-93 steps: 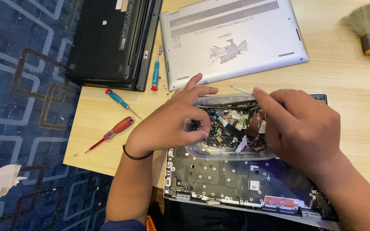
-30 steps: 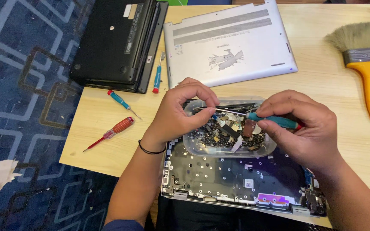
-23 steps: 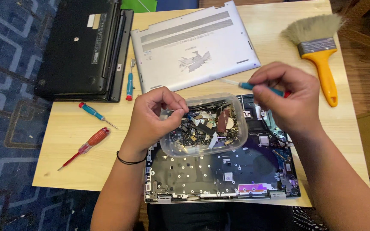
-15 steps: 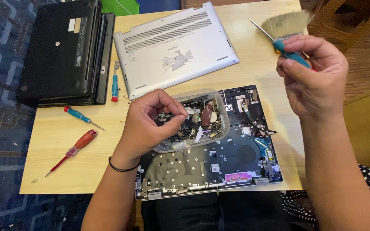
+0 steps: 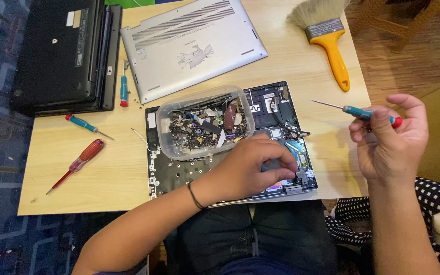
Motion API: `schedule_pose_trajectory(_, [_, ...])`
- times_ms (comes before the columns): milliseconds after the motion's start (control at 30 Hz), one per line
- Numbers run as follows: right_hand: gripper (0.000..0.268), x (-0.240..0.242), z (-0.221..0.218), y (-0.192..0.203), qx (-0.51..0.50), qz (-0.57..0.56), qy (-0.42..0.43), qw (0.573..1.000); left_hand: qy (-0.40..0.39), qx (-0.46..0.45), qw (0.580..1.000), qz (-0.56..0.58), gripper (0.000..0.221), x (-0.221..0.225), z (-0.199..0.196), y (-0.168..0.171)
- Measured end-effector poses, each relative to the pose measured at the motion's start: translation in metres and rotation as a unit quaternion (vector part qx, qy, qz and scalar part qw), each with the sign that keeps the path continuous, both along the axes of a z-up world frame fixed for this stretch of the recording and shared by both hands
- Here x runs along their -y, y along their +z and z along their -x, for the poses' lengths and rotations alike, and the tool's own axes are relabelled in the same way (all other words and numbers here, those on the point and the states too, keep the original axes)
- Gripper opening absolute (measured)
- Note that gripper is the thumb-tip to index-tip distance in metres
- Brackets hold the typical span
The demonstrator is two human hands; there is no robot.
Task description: Disassembling a laptop and manipulating internal components using a screwdriver
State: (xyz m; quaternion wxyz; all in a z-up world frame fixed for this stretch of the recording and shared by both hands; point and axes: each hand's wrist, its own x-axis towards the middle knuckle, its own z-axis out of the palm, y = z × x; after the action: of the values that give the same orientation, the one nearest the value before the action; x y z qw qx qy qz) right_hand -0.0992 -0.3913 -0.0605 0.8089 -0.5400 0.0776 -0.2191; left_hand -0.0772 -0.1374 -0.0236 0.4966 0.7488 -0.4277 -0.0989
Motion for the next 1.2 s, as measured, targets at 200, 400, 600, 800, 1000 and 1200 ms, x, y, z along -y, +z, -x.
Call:
schedule_pose_trajectory(200, [0.039, 0.013, 0.017, -0.007, 0.023, 0.038, -0.037, 0.998, 0.037, 0.013, 0.999, -0.020, 0.007, 0.034, 0.006, -0.059])
schedule_pose_trajectory(400, [0.037, 0.015, 0.010, -0.024, 0.010, -0.006, -0.060, 0.998, 0.036, 0.347, 0.933, -0.087, 0.030, 0.037, 0.008, -0.045])
schedule_pose_trajectory(600, [0.034, 0.017, 0.008, -0.030, 0.007, -0.001, -0.048, 0.999, 0.088, 0.333, 0.934, -0.092, 0.017, 0.045, 0.011, -0.048])
schedule_pose_trajectory(800, [0.035, 0.018, 0.008, -0.034, -0.003, -0.008, -0.048, 0.999, 0.061, 0.194, 0.963, -0.176, 0.008, 0.052, 0.004, -0.052])
schedule_pose_trajectory(1000, [0.032, 0.016, 0.008, -0.031, 0.003, -0.008, -0.051, 0.999, 0.064, 0.144, 0.970, -0.184, 0.015, 0.055, 0.003, -0.053])
schedule_pose_trajectory(1200, [0.034, 0.016, 0.006, -0.032, 0.013, -0.001, -0.051, 0.999, 0.078, 0.074, 0.980, -0.165, 0.012, 0.045, -0.003, -0.043])
